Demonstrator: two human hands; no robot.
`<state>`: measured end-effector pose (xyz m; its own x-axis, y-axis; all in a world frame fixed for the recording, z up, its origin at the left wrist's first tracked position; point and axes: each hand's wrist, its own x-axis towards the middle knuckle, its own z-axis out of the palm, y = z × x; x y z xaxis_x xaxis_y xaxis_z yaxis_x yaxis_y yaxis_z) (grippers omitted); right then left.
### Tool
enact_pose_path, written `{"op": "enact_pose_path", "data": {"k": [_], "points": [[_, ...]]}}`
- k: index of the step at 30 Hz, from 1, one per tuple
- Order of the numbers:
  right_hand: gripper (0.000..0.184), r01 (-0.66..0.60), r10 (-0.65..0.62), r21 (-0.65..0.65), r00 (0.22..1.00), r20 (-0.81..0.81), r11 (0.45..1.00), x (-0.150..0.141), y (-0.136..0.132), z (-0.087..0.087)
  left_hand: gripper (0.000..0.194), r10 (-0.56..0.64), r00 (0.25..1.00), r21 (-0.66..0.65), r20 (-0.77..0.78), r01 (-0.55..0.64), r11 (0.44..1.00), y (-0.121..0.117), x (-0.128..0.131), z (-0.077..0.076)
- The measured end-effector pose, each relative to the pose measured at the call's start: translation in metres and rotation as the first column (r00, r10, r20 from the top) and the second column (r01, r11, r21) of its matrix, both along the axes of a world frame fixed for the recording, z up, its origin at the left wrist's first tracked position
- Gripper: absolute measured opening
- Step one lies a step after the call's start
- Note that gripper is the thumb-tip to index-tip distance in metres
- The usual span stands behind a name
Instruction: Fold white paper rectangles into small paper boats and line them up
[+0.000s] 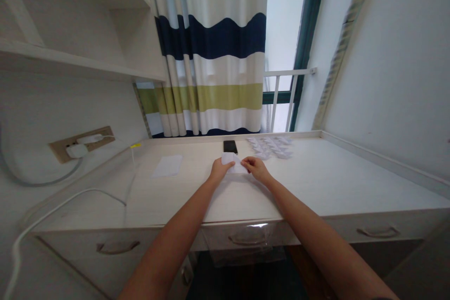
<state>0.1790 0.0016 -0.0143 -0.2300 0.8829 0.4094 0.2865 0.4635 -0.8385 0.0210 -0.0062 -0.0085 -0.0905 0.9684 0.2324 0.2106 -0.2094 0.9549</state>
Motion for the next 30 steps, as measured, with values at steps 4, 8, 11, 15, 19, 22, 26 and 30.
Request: {"op": "enact_pose_path", "data": {"k": [4, 8, 11, 15, 19, 22, 26, 30], "points": [[0.027, -0.009, 0.010, 0.015, 0.999, -0.030, 1.000, -0.0002, 0.0028, -0.0033, 0.034, -0.033, 0.999, -0.005, -0.009, 0.033, 0.999, 0.0000, 0.0003, -0.0008], [0.026, -0.005, 0.006, 0.019, 0.997, -0.083, 1.000, -0.0002, 0.0030, -0.0033, 0.034, -0.140, 0.988, -0.011, -0.059, 0.139, 0.990, 0.0014, 0.0019, -0.0047], [0.026, -0.004, 0.002, -0.018, 0.995, -0.104, 1.000, 0.0008, 0.0026, -0.0019, 0.035, -0.165, 0.983, 0.008, -0.078, 0.167, 0.986, 0.0012, 0.0031, -0.0063], [0.026, 0.008, -0.014, -0.050, 0.991, -0.131, 0.999, 0.0016, 0.0022, -0.0010, 0.031, -0.162, 0.985, 0.066, -0.055, 0.166, 0.984, 0.0009, 0.0033, -0.0062], [0.030, -0.011, -0.001, -0.075, 0.989, -0.146, 0.997, 0.0001, -0.0003, 0.0001, 0.025, -0.157, 0.982, 0.128, -0.101, 0.169, 0.977, 0.0022, 0.0026, -0.0068], [0.032, -0.020, 0.009, -0.076, 0.988, -0.154, 0.997, -0.0015, -0.0012, 0.0002, 0.027, -0.180, 0.974, 0.151, -0.136, 0.200, 0.968, 0.0020, 0.0026, -0.0071], [0.031, 0.010, -0.021, -0.065, 0.986, -0.164, 0.998, -0.0016, 0.0019, -0.0026, 0.036, -0.228, 0.965, 0.178, -0.129, 0.248, 0.952, -0.0010, 0.0036, -0.0057], [0.029, 0.034, -0.040, -0.037, 0.987, -0.157, 0.999, -0.0004, 0.0036, -0.0041, 0.031, -0.247, 0.961, 0.193, -0.122, 0.268, 0.944, -0.0040, 0.0051, -0.0033]]}}
